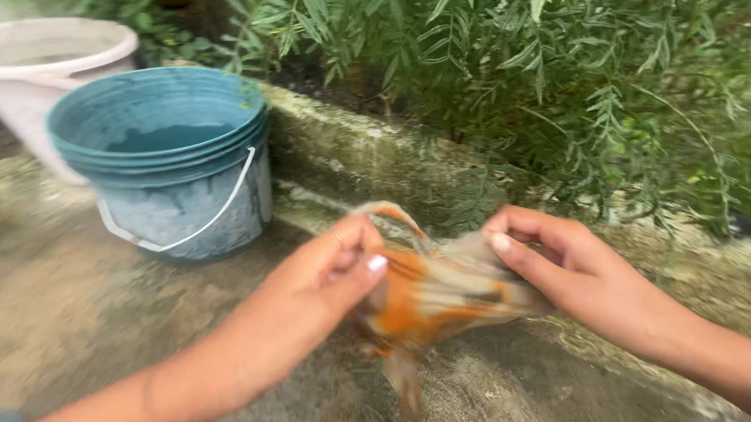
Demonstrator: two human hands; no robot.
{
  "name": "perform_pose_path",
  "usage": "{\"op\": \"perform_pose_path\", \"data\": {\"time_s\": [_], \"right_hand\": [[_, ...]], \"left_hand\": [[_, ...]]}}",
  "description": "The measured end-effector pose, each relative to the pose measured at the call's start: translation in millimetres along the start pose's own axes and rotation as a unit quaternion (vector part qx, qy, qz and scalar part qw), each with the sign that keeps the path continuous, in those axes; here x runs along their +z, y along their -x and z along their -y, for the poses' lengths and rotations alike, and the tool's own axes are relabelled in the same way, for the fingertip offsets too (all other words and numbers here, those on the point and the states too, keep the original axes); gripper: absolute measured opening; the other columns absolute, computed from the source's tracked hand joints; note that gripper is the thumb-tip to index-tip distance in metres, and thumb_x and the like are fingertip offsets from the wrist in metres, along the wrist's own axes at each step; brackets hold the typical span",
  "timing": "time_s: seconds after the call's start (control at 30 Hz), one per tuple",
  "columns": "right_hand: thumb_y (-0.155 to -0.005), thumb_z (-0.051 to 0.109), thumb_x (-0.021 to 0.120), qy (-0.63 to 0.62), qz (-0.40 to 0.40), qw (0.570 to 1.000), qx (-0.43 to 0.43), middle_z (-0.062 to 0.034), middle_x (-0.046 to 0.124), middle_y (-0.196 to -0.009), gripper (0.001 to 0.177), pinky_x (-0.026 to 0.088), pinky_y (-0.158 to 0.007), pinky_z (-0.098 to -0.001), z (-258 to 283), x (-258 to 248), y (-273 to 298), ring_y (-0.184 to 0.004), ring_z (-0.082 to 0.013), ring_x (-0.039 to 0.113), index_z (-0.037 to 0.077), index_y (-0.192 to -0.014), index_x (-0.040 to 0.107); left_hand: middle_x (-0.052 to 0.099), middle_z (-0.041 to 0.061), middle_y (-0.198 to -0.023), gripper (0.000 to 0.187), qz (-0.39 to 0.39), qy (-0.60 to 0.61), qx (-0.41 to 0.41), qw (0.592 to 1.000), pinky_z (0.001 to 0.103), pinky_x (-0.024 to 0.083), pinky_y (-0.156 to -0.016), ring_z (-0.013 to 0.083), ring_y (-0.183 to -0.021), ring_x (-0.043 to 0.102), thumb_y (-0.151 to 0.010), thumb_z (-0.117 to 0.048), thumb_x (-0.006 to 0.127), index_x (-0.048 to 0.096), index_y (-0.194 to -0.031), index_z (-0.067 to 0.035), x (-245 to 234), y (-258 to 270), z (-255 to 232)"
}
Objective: The person washes a piece of patterned cloth by hand in a bucket of soapy water, scrubs it against a concrete surface, and rinses it.
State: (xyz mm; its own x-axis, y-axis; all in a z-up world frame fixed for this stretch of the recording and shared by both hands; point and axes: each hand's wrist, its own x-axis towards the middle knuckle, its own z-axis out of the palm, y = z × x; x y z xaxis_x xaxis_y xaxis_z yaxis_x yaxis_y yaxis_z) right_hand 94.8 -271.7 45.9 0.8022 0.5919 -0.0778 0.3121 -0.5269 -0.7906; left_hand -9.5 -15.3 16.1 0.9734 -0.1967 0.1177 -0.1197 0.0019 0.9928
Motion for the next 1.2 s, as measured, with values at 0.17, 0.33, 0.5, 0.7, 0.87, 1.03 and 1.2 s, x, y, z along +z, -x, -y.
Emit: {"op": "perform_pose_path", "data": {"time_s": [0.17, 0.33, 0.5, 0.7, 0.87, 1.03, 1.2], "right_hand": [[-0.081, 0.044, 0.086, 0.185, 0.135, 0.962, -0.147, 0.0035, 0.074, -0.090, 0.048, 0.058, -0.067, -0.0292, 1, -9, 5, -0.076, -0.0114, 0.071, 0.013, -0.115, 0.072], [-0.090, 0.038, 0.080, 0.238, 0.152, 0.883, -0.375, 0.0022, 0.077, -0.084, 0.027, 0.051, -0.063, -0.0347, 11, -16, -10, -0.075, -0.0196, 0.058, 0.013, -0.100, 0.083], [-0.093, 0.029, 0.076, 0.056, 0.105, 0.935, -0.334, -0.0045, 0.067, -0.090, 0.024, 0.057, -0.059, -0.0307, -7, -40, -25, -0.072, -0.0172, 0.064, 0.009, -0.107, 0.076], [-0.091, 0.027, 0.073, -0.196, 0.099, 0.976, 0.001, -0.0191, 0.069, -0.082, 0.029, 0.038, -0.034, -0.0295, 12, -33, -10, -0.041, -0.0218, 0.047, 0.002, -0.103, 0.063], [-0.088, 0.039, 0.071, 0.273, 0.271, 0.917, 0.100, 0.0000, 0.064, -0.074, 0.030, 0.047, -0.050, -0.0289, 39, -20, -3, -0.054, -0.0131, 0.049, 0.023, -0.113, 0.072], [-0.100, 0.029, 0.066, 0.113, 0.284, 0.938, -0.162, -0.0085, 0.056, -0.098, 0.025, 0.059, -0.075, -0.0347, 1, -38, -22, -0.089, -0.0188, 0.059, 0.006, -0.105, 0.076], [-0.105, 0.037, 0.054, -0.316, 0.194, 0.928, -0.022, -0.0212, 0.069, -0.126, 0.050, 0.058, -0.095, -0.0450, -38, -9, -21, -0.112, -0.0305, 0.074, 0.001, -0.139, 0.055]], "left_hand": [[0.055, 0.011, -0.078, 0.021, -0.043, -0.304, 0.034, 0.951, 0.034, 0.048, -0.066, 0.0198, -0.071, 0.054, -0.106, -0.028, 0.045, 0.049, -0.101, -0.008, 14, 16, -39], [0.056, 0.009, -0.075, 0.023, -0.022, -0.379, 0.058, 0.923, 0.036, 0.048, -0.065, 0.0179, -0.069, 0.056, -0.106, -0.030, 0.044, 0.048, -0.104, -0.008, 16, 28, -69], [0.054, 0.007, -0.087, 0.029, -0.096, -0.276, 0.143, 0.946, 0.037, 0.049, -0.073, 0.0145, -0.083, 0.051, -0.109, -0.032, 0.051, 0.051, -0.104, -0.004, 14, 38, -86], [0.071, 0.007, -0.090, 0.042, 0.129, -0.400, -0.001, 0.907, 0.033, 0.059, -0.073, 0.0167, -0.081, 0.070, -0.089, -0.046, 0.069, 0.068, -0.106, -0.007, -29, 45, -83], [0.073, 0.017, -0.091, 0.044, 0.269, -0.566, -0.098, 0.773, 0.045, 0.056, -0.075, 0.0359, -0.090, 0.071, -0.083, -0.046, 0.076, 0.076, -0.105, -0.008, -74, 50, -48], [0.072, 0.014, -0.088, 0.051, 0.240, -0.506, -0.094, 0.823, 0.040, 0.055, -0.077, 0.0276, -0.087, 0.069, -0.092, -0.054, 0.067, 0.075, -0.102, -0.005, -121, 24, -2], [0.075, -0.001, -0.093, 0.049, 0.120, -0.220, -0.148, 0.957, 0.032, 0.055, -0.073, 0.0099, -0.086, 0.066, -0.089, -0.054, 0.062, 0.075, -0.116, -0.015, -124, 26, 39]]}}
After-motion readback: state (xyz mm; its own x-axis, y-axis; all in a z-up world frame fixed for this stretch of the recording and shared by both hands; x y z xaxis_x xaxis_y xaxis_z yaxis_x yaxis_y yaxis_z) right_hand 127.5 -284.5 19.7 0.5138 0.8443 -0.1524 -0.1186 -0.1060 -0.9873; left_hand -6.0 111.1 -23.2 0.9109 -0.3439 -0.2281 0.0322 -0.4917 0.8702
